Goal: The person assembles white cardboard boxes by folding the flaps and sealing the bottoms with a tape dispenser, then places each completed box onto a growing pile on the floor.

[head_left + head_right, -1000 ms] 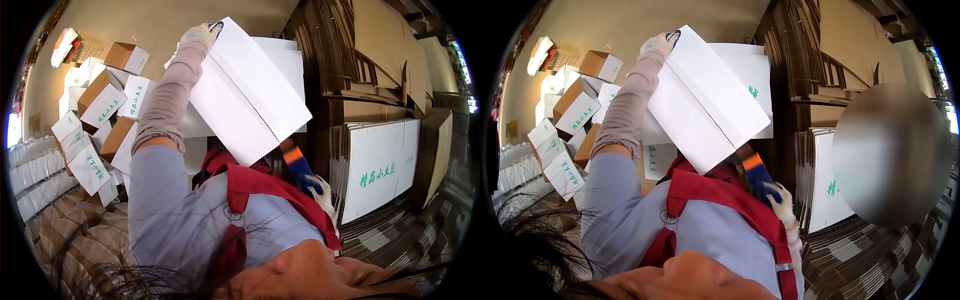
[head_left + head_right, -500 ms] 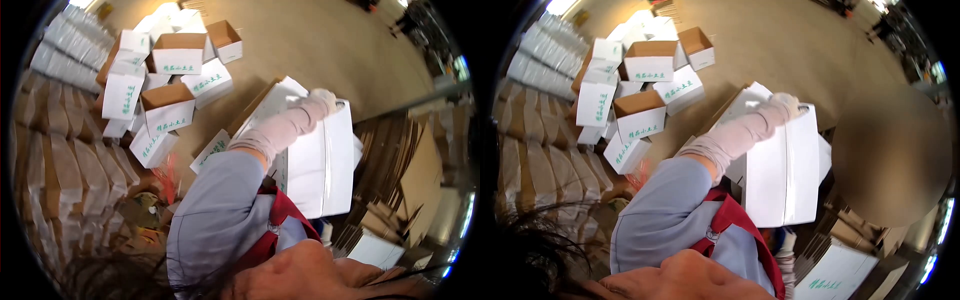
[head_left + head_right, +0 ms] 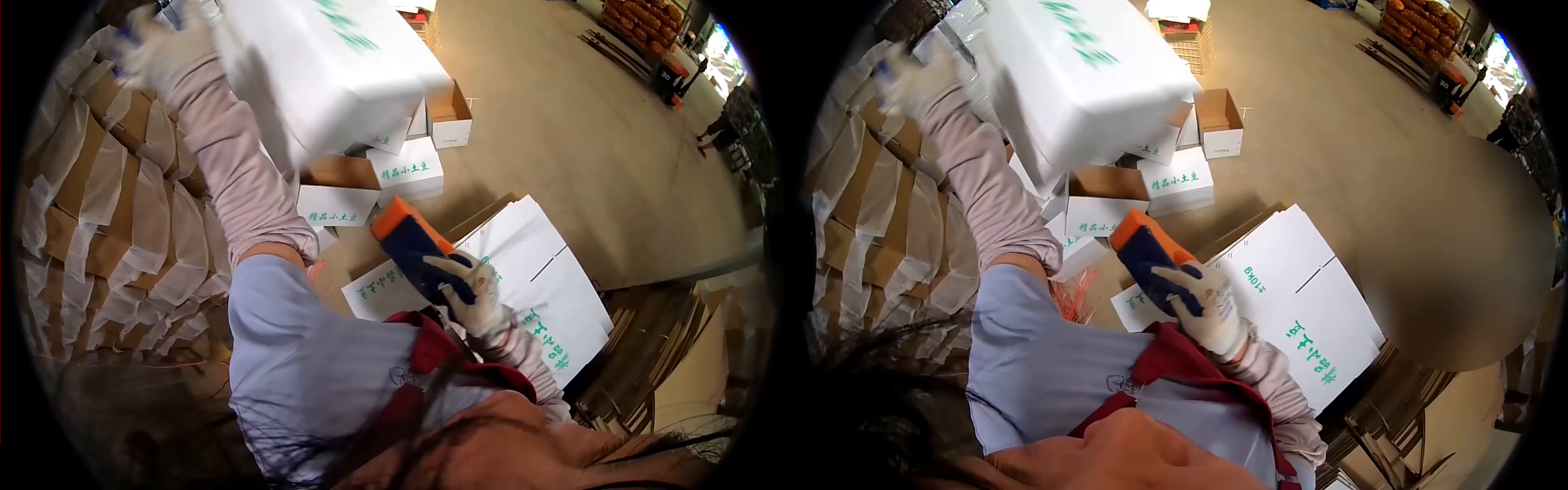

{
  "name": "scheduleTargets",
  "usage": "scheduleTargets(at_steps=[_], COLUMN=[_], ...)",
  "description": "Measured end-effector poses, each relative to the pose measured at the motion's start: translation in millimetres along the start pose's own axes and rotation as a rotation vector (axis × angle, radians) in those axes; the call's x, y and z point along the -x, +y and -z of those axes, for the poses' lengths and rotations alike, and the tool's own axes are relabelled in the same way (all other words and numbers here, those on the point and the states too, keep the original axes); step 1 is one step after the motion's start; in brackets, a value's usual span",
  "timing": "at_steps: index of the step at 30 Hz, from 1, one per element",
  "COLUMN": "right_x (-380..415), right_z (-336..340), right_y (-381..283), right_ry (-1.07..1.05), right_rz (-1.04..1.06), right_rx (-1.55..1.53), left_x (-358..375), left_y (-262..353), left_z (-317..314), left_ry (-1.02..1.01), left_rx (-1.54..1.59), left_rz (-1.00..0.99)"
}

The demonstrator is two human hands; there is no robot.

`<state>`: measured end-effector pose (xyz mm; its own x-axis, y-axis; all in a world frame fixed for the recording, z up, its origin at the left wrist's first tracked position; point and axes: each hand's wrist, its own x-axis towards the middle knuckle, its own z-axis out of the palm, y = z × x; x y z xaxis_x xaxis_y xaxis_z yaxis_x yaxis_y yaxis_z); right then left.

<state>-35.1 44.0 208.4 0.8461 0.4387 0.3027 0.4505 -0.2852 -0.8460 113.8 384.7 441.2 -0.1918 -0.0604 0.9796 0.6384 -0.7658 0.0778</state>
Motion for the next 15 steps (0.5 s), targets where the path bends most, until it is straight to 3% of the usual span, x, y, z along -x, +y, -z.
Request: scheduleTargets(at_steps=[1,2,3,4,5,6,7,8,9,10,11,12,15], right_x=[2.7,12.2,31.4,53.1,78.6,109.8,139.7,145.1,173.6,189.3,200.1,224.1,279.2], right_z=[6.5,4.9,3.4,5.7,6.1,0.4,-6.2,-13.6,-16.7,-16.9,-19.9,-26.4,-55.7], right_y=[3.6,30.2,66.3,83.1,94.9,111.1,121.1,116.0,113.0,98.8,83.3,79.9,63.7], right_ry=[0.002,0.033,0.049,0.121,0.208,0.299,0.394,0.421,0.457,0.494,0.526,0.588,0.938], right_rz=[0.013,-0.105,-0.200,-0.381,-0.561,-0.562,-0.570,-0.642,-0.725,-0.815,-0.912,-0.901,-1.102], right_rx=[-0.016,-0.209,-0.359,-0.500,-0.646,-0.558,-0.466,-0.440,-0.350,-0.330,-0.313,-0.275,-0.448], left_x=[-8.9,-5.1,13.3,50.1,94.2,157.0,229.7,310.5,312.1,430.8,440.9,425.6,459.7], left_y=[-0.8,2.3,45.1,51.0,73.8,110.9,148.6,185.9,220.5,254.6,275.9,295.8,349.3], left_z=[6.2,13.4,64.8,58.0,70.6,75.9,84.3,94.5,157.2,187.5,239.4,287.6,381.0], left_ry=[0.065,0.110,-0.078,-0.304,-0.883,-0.781,-0.958,-1.260,-1.982,-1.857,-1.815,-1.896,-1.660], left_rx=[0.452,0.924,1.489,1.426,1.555,1.559,1.485,1.496,1.522,1.687,1.640,1.477,1.592], left_rz=[0.085,0.185,0.484,0.295,0.473,0.165,-0.046,-0.080,0.146,-0.168,-0.587,-0.997,-1.441])
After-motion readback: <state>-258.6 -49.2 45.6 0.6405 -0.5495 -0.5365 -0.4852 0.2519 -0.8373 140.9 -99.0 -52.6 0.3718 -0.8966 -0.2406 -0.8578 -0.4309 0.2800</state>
